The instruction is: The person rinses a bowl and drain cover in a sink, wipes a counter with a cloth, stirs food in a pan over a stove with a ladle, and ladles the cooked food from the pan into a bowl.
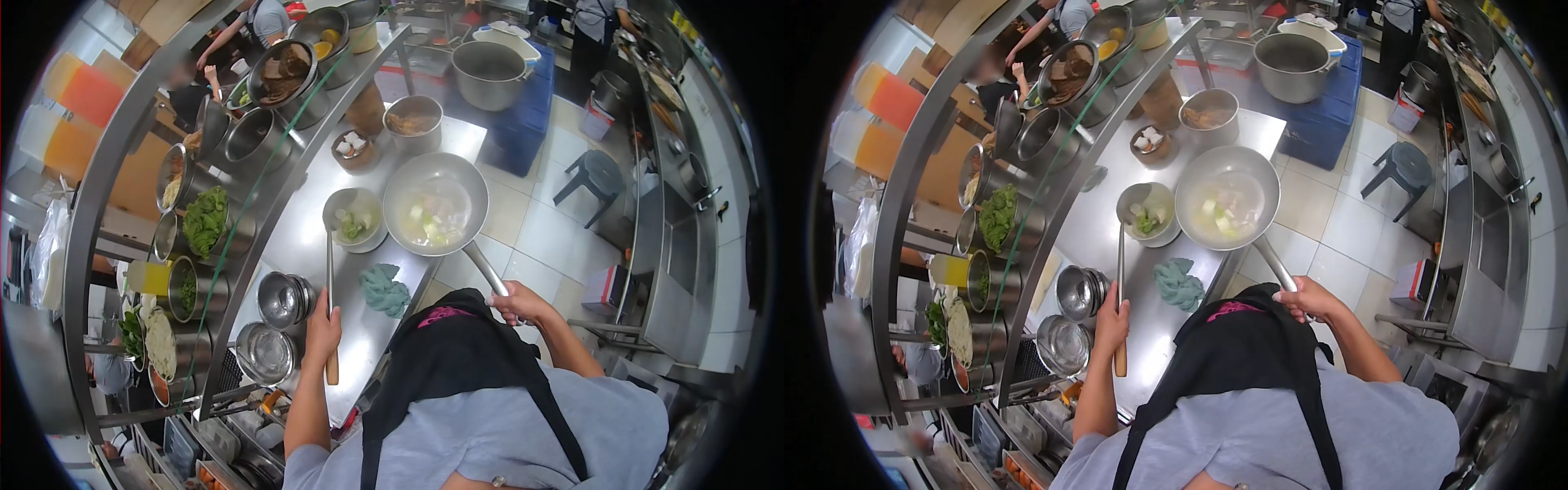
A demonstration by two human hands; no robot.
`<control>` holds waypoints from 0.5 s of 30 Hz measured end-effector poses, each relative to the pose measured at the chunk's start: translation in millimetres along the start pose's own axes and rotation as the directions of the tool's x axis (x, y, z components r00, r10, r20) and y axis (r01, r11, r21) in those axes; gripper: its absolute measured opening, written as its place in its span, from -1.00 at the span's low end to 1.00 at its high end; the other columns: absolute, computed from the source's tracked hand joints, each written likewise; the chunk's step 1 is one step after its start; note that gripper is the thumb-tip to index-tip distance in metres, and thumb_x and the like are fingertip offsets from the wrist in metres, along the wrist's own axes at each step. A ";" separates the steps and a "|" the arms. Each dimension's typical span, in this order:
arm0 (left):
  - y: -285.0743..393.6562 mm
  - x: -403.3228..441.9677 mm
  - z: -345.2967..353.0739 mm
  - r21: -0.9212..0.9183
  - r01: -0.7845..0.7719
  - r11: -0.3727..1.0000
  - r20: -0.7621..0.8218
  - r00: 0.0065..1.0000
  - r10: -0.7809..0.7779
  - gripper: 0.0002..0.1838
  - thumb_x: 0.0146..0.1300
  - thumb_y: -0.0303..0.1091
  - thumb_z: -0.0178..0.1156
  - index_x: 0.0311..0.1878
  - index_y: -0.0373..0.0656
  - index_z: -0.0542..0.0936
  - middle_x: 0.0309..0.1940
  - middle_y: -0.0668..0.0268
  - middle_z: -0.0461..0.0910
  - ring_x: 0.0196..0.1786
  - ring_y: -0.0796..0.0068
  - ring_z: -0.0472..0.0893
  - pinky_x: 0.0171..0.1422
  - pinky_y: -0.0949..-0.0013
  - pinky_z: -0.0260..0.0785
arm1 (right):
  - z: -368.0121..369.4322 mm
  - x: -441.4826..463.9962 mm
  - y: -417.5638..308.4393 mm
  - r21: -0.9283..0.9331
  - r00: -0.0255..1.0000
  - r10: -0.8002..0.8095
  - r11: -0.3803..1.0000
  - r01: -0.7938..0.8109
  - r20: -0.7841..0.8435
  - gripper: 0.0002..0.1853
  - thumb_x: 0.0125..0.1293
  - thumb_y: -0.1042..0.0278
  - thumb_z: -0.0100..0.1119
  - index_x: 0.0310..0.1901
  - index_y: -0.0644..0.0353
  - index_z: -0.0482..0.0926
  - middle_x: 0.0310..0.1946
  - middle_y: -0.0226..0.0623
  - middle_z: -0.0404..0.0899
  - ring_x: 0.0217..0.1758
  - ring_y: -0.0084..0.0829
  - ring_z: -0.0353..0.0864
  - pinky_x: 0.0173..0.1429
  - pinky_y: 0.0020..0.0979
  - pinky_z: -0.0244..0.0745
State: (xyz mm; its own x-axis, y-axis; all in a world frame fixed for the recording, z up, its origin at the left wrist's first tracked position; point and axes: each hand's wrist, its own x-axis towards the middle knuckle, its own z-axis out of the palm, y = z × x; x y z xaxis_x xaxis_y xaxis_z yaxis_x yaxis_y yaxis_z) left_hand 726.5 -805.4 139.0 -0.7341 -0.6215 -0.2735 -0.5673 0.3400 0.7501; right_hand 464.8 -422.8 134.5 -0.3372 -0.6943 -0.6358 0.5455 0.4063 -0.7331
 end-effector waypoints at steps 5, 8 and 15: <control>52.1 -10.3 -10.0 0.201 -0.213 0.956 0.004 0.976 0.217 -0.35 0.42 -0.41 0.13 0.55 -0.17 0.24 0.12 -0.26 0.59 0.19 -0.25 0.60 0.26 0.11 0.45 | -4.5 -1.7 4.2 -0.062 1.000 -0.023 0.998 0.023 -0.002 -0.71 0.37 0.32 0.32 -0.31 0.08 0.32 -0.68 -0.54 0.26 -0.71 -0.64 0.26 -0.64 -0.44 0.32; 79.4 -1.7 -5.9 0.213 -0.256 0.943 0.188 0.958 0.217 -0.36 0.42 -0.40 0.14 0.55 -0.15 0.25 0.19 -0.25 0.55 0.20 -0.28 0.56 0.28 0.11 0.43 | -4.4 -3.2 -0.4 -0.053 1.000 -0.010 0.999 0.011 0.006 -0.70 0.35 0.31 0.35 -0.31 0.08 0.34 -0.68 -0.52 0.31 -0.70 -0.63 0.30 -0.64 -0.45 0.31; 82.7 15.8 2.5 0.184 -0.392 0.901 0.248 0.906 0.344 -0.34 0.41 -0.41 0.17 0.55 -0.14 0.26 0.17 -0.25 0.56 0.21 -0.30 0.55 0.30 0.10 0.43 | -1.7 -1.2 -1.5 0.007 0.999 -0.023 1.000 0.023 0.032 -0.70 0.34 0.31 0.36 -0.30 0.08 0.35 -0.68 -0.52 0.30 -0.70 -0.62 0.31 -0.64 -0.44 0.30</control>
State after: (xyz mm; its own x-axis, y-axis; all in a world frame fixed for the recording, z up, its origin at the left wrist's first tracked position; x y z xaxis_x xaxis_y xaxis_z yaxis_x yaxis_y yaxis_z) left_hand 667.1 -785.4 195.2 -0.9525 -0.2711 -0.1388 -0.2916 0.6800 0.6727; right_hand 463.1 -421.5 135.9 -0.3247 -0.7223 -0.6106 0.5430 0.3862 -0.7457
